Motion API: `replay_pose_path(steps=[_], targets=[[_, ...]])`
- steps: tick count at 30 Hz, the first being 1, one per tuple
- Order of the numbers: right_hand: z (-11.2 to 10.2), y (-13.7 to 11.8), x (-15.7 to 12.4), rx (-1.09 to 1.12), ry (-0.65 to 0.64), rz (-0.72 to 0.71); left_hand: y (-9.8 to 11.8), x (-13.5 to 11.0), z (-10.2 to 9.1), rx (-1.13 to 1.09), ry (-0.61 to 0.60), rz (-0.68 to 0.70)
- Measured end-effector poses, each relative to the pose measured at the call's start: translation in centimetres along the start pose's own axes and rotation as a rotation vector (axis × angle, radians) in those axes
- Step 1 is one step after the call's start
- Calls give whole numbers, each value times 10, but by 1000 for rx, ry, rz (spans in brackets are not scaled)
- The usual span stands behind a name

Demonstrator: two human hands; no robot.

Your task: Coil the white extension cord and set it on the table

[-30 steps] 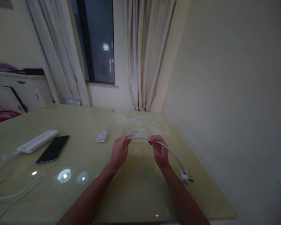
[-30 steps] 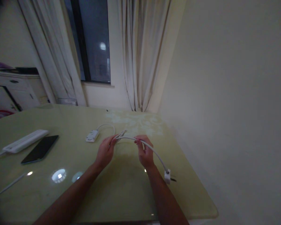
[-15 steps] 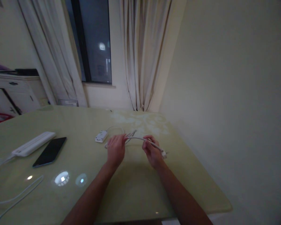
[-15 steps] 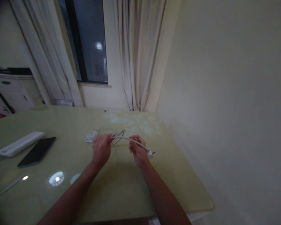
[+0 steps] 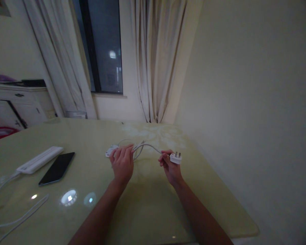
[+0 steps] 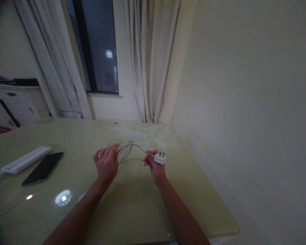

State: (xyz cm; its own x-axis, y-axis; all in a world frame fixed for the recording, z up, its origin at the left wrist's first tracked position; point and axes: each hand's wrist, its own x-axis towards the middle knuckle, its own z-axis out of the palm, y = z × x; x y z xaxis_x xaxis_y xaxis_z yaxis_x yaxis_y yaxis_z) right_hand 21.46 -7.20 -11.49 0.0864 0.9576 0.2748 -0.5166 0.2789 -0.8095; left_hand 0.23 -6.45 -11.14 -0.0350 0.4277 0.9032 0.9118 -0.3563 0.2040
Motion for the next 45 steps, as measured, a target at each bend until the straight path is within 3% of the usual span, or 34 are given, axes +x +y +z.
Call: replay_pose_path(steps=[4, 6, 12, 17, 20, 27, 32, 38, 42, 45], targets=[[-7, 0, 5, 187, 11, 38, 4, 0, 0, -24, -40, -8], [-9, -3, 5, 223, -44, 57, 0, 0, 4, -64, -51, -53], [-3, -6, -7, -5, -192, 57, -5, 0, 5, -178, -46, -192], [16, 7, -18, -294, -335, 26, 25, -9, 0, -303, -149, 31], [22, 9, -19, -307, -321, 9, 34, -12, 0, -309, -216, 71], [19, -4, -16, -266, -315, 33, 9, -4, 1, -145, -124, -77], [20, 4, -24, -480, -277, -128, 14, -7, 2, -226, -88, -120], [20, 12, -30, -843, -291, -398, 23, -7, -3, -520, -287, -52], [16, 11, -25, -891, -203, -515, 17, -3, -5, -551, -393, 68], [10, 10, -22, -896, -232, -538, 12, -2, -3, -563, -463, 170]])
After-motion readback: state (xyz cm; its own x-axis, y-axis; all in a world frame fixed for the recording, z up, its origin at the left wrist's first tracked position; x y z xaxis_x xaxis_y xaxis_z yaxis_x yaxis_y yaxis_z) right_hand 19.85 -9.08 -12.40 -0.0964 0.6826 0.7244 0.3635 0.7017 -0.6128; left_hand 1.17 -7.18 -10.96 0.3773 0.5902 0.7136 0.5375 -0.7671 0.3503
